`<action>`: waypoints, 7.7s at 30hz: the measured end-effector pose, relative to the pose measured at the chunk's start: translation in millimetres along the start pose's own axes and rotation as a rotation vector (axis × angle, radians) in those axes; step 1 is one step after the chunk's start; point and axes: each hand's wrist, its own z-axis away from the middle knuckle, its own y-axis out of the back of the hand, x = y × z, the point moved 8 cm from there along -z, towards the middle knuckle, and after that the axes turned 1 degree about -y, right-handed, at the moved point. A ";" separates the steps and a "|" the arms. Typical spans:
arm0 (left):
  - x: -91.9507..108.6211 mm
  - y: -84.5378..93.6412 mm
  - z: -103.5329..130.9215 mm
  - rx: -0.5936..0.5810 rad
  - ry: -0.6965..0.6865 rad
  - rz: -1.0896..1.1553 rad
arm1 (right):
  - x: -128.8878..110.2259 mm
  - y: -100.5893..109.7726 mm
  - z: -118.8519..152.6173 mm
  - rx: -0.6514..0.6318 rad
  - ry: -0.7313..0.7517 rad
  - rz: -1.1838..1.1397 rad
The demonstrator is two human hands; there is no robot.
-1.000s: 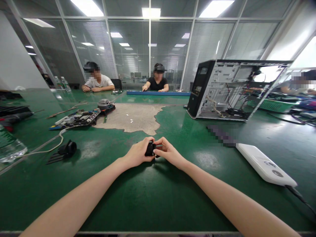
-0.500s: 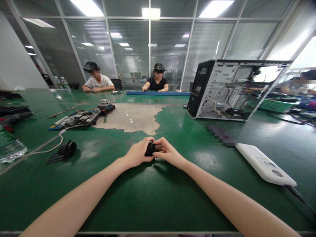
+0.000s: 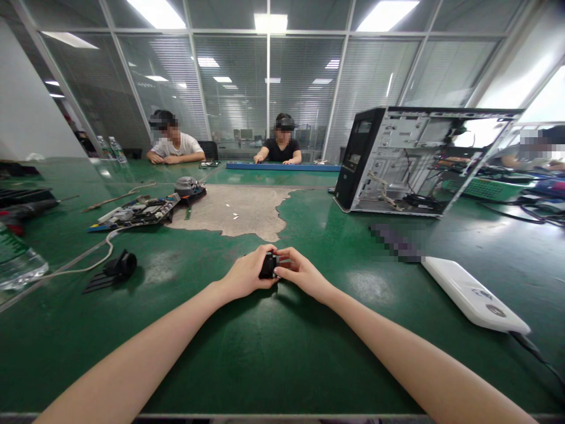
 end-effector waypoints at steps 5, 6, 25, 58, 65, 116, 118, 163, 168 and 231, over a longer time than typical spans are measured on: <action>0.1 -0.3 0.1 -0.008 -0.002 -0.017 | -4.8 -3.2 1.1 -0.044 0.025 -0.049; 0.5 0.0 0.0 -0.003 -0.008 -0.017 | -4.5 -2.7 1.0 -0.039 0.025 -0.053; -0.7 -0.6 0.0 0.016 -0.027 -0.019 | -1.6 -1.7 0.3 -0.018 0.027 -0.030; -0.5 -0.6 0.0 -0.003 -0.011 -0.035 | -3.3 -3.9 0.5 -0.024 0.009 -0.045; -1.1 -1.0 -0.1 0.012 -0.011 -0.031 | -5.2 0.5 0.8 0.039 0.042 -0.008; -0.5 -1.0 -0.8 0.025 0.003 0.014 | 0.7 3.5 -5.2 0.121 -0.014 0.020; 0.0 -1.3 -1.0 0.025 -0.005 0.011 | 2.0 4.1 -5.6 0.118 -0.019 0.033; 4.7 -0.5 -0.8 0.043 -0.071 -0.043 | -2.6 1.2 -2.5 0.007 0.004 -0.046; 5.8 0.0 -0.7 0.045 -0.077 -0.033 | -0.9 2.0 -2.5 0.051 -0.010 -0.063; 3.7 -1.5 -1.9 0.022 -0.046 -0.034 | -0.7 1.6 -1.5 0.003 -0.031 -0.044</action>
